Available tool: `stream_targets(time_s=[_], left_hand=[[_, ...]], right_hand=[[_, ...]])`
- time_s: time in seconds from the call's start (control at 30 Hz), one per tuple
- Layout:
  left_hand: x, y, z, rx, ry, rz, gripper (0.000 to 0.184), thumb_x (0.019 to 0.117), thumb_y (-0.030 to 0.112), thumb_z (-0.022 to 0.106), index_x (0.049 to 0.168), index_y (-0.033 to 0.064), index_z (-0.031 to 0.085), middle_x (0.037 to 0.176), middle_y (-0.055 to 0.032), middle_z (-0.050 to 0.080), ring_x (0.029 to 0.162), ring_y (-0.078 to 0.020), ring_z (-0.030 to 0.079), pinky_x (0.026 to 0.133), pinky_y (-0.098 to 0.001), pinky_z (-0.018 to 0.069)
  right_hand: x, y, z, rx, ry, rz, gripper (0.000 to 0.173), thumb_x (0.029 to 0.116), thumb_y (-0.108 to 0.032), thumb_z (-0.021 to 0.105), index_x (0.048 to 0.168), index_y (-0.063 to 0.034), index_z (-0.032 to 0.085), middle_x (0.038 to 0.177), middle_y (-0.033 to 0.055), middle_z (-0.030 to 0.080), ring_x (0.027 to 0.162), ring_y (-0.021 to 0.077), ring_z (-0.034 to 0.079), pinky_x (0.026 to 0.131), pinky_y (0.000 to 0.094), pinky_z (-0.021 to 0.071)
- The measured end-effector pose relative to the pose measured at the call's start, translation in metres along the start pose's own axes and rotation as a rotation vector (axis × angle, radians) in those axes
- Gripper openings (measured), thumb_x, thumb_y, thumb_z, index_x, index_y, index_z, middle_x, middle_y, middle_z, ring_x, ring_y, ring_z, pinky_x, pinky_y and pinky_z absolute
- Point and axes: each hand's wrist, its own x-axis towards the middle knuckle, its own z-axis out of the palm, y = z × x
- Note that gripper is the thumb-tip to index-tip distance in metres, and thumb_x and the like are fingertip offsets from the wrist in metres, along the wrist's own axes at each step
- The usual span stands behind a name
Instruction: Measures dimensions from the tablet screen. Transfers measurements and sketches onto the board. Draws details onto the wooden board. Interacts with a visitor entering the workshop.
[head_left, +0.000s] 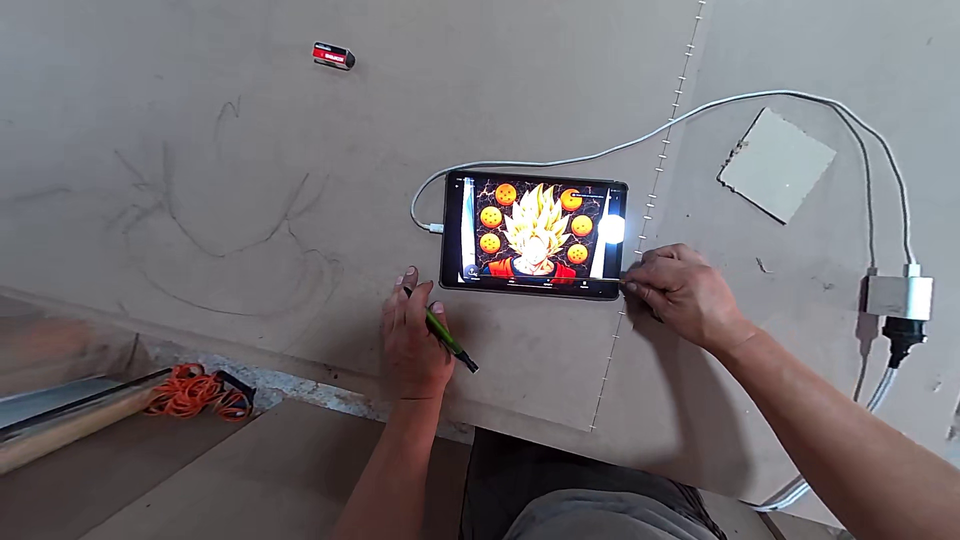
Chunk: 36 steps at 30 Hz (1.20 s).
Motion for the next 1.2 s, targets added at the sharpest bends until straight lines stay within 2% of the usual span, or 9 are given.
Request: stream_targets(time_s=[0.2, 0.6, 1.1, 1.2], left_hand=[[-0.0002, 0.0002, -0.0004, -0.001, -0.003, 0.008, 0.041, 0.1091, 0.029, 0.04, 0.139, 0.0075, 0.058, 0.156, -0.0107, 0.049, 0.149, -0.0268, 0.04, 0.124, -0.0442, 0.0315], [0.0004, -0.001, 0.0007, -0.022, 0.02, 0.036, 0.041, 0.1088, 0.029, 0.041, 0.138, 0.0061, 0.059, 0.155, -0.0131, 0.05, 0.149, -0.0285, 0.04, 0.123, -0.0453, 0.0322], [-0.0004, -0.0025, 0.0034, -0.04, 0.021, 0.024, 0.041, 0.1084, 0.029, 0.042, 0.139, 0.0056, 0.058, 0.154, -0.0128, 0.051, 0.149, -0.0276, 0.041, 0.123, -0.0451, 0.0321], [0.0079, -0.0023, -0.0036, -0.131, 0.039, 0.035, 0.043, 0.1092, 0.03, 0.043, 0.14, 0.0033, 0.056, 0.15, -0.0131, 0.054, 0.146, -0.0272, 0.044, 0.122, -0.0455, 0.0363]], right_hand=[[-0.0063, -0.0028, 0.0042, -0.032, 0.011, -0.012, 0.021, 0.1007, -0.027, 0.062, 0.105, -0.0211, 0.081, 0.104, -0.0033, 0.075, 0.114, 0.0186, 0.064, 0.101, 0.0423, 0.0496], [-0.0061, -0.0027, 0.0053, -0.075, 0.016, -0.042, 0.022, 0.101, -0.025, 0.06, 0.106, -0.0188, 0.081, 0.103, -0.0008, 0.075, 0.112, 0.0205, 0.066, 0.101, 0.0438, 0.0496], [-0.0052, -0.0014, 0.0042, -0.081, 0.018, -0.065, 0.023, 0.1013, -0.027, 0.059, 0.106, -0.0198, 0.081, 0.102, -0.0015, 0.075, 0.111, 0.02, 0.066, 0.101, 0.0436, 0.0494], [-0.0029, 0.0013, 0.0047, -0.061, 0.02, -0.05, 0.022, 0.1007, -0.026, 0.06, 0.106, -0.0204, 0.081, 0.103, -0.0018, 0.075, 0.112, 0.0193, 0.065, 0.101, 0.0429, 0.0497]])
